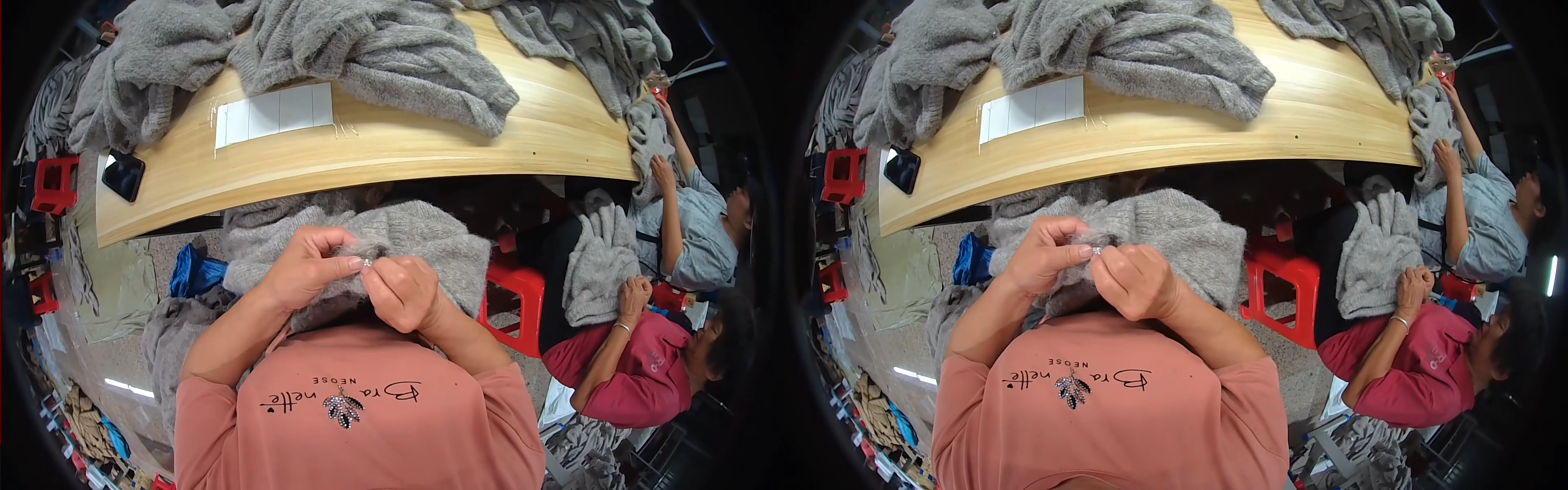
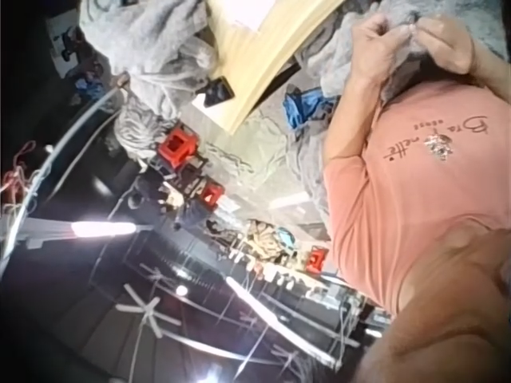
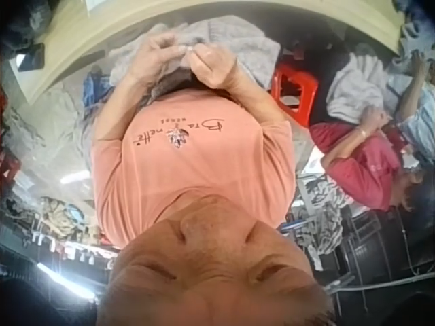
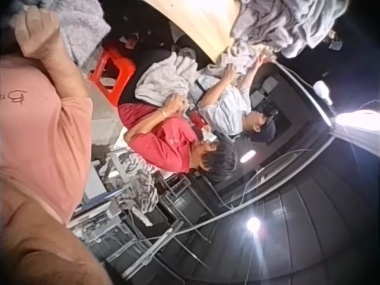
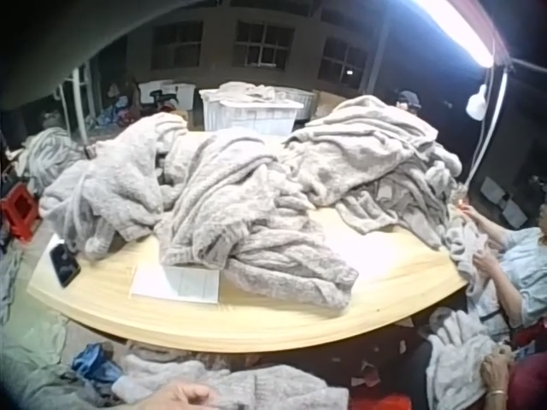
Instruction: Inspecting and cleaning loose threads from grey knitted sweaters.
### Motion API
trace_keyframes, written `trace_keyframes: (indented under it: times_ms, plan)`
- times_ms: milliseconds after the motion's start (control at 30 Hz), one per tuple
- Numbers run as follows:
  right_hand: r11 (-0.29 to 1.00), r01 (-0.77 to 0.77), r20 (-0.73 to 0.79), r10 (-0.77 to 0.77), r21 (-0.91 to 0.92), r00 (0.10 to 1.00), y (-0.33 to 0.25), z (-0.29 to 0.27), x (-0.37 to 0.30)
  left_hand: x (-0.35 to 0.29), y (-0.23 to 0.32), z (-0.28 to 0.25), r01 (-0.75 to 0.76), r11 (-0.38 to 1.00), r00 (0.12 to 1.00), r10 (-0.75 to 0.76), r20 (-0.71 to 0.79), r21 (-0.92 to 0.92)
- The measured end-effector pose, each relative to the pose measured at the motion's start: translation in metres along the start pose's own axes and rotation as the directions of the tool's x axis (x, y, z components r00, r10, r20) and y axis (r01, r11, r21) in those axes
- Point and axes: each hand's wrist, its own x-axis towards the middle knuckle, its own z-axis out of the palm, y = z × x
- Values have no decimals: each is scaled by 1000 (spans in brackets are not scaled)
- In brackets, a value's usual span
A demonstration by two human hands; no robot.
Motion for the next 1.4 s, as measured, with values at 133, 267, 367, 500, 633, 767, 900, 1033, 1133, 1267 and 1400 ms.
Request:
trace_keyframes:
  times_ms: [133,267,367,500,633,767,900,1033,1133,1267,1400]
  plan:
    - [977,-155,-53,165,146,985,7,9,3,-2,0,-2,-68,995,997,71,-42,67]
    - [878,-318,40,326,358,944,12,15,7,-3,-3,-6,-135,957,976,174,-133,256]
    - [765,-392,160,364,511,918,14,13,9,-6,-5,-8,-129,916,963,207,-171,380]
    - [479,-701,466,526,528,711,16,2,12,-8,-7,-6,-178,841,941,298,-162,511]
    - [328,-817,576,586,474,570,17,1,13,-5,-10,-3,-250,776,912,389,-128,578]
    - [457,-807,550,591,375,590,17,7,1,-3,-18,-8,-243,701,901,419,-111,670]
    - [501,-785,485,617,366,620,8,18,-14,-9,-28,-15,-206,405,857,513,-35,891]
    - [514,-752,417,627,413,658,4,30,-18,-2,-28,-13,-226,396,829,558,-38,890]
    - [541,-749,350,665,382,659,8,28,-18,8,-26,-5,-267,497,836,546,-59,826]
    - [445,-764,308,728,467,612,6,25,-20,17,-31,-9,-341,605,853,521,-34,720]
    - [476,-736,217,749,481,626,0,26,-20,16,-41,-17,-363,628,840,540,-50,688]
